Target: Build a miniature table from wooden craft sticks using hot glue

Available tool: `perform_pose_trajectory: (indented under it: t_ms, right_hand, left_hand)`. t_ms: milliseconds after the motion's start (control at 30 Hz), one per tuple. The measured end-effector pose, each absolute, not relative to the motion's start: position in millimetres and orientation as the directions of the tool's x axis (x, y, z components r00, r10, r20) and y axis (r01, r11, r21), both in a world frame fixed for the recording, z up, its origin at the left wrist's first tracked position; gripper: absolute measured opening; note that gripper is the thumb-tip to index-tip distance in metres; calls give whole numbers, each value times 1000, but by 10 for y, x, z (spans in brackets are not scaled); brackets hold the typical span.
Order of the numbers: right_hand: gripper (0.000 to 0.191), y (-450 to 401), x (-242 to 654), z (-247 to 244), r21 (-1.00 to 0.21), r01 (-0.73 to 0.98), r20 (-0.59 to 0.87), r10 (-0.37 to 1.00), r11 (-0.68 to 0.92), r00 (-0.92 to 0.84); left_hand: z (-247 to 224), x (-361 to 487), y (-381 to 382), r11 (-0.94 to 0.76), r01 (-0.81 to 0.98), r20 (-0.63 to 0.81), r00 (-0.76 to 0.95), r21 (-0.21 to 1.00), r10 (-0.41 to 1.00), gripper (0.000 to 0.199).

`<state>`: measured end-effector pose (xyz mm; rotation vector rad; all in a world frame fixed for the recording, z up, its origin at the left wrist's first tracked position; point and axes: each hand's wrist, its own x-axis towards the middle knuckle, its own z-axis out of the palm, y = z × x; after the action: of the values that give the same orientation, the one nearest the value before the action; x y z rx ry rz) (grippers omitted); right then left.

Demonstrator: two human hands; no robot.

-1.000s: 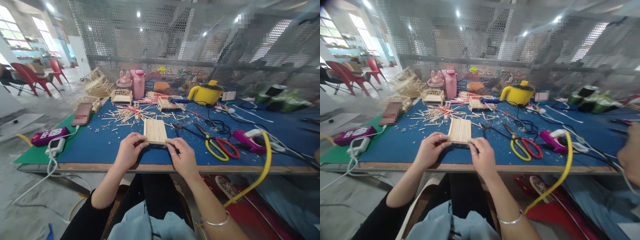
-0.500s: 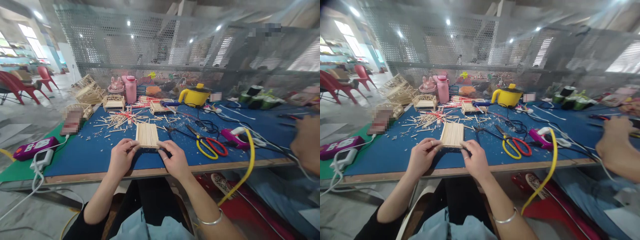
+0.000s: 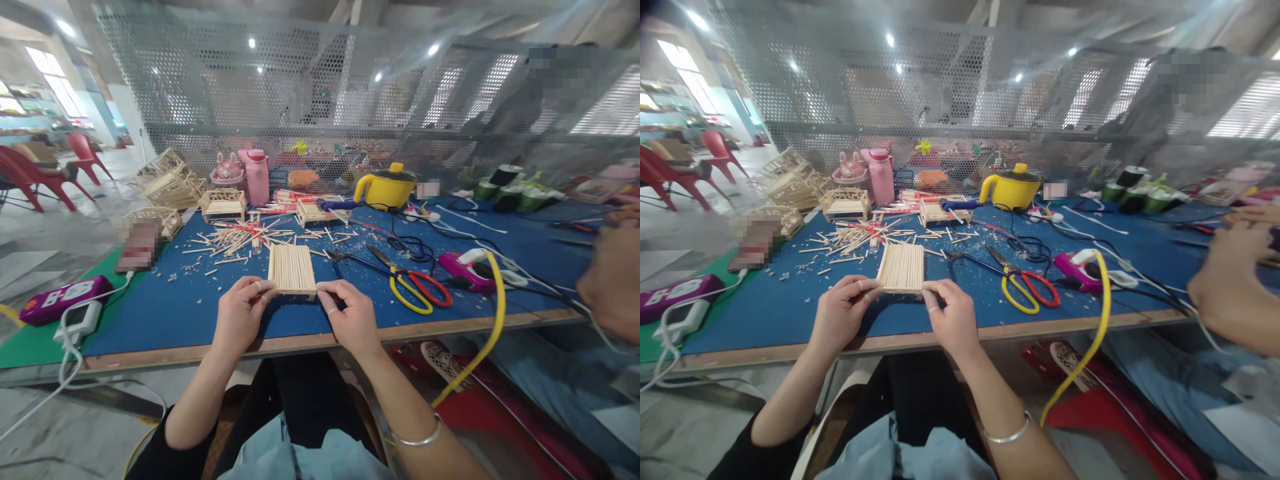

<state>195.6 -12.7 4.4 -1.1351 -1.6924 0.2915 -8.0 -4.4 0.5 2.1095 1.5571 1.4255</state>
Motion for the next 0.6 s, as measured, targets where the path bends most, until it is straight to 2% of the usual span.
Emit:
perform_pose_trajectory:
  t_ms: [400, 533, 600]
  right_hand:
    - [10, -97, 1967, 35, -705, 531, 559, 829, 471, 7]
    - [15, -135, 2038, 41, -810, 442, 526, 811, 386, 256]
    - [15, -184, 2083, 61, -804, 451, 547, 780, 387, 304]
  left_hand:
    - [21, -74, -58, -449, 659, 584, 18, 603, 811, 16]
    - [1, -86, -44, -459, 633, 572, 31, 623, 820, 20]
    - [15, -79, -70, -455, 617, 599, -35, 642, 800, 29]
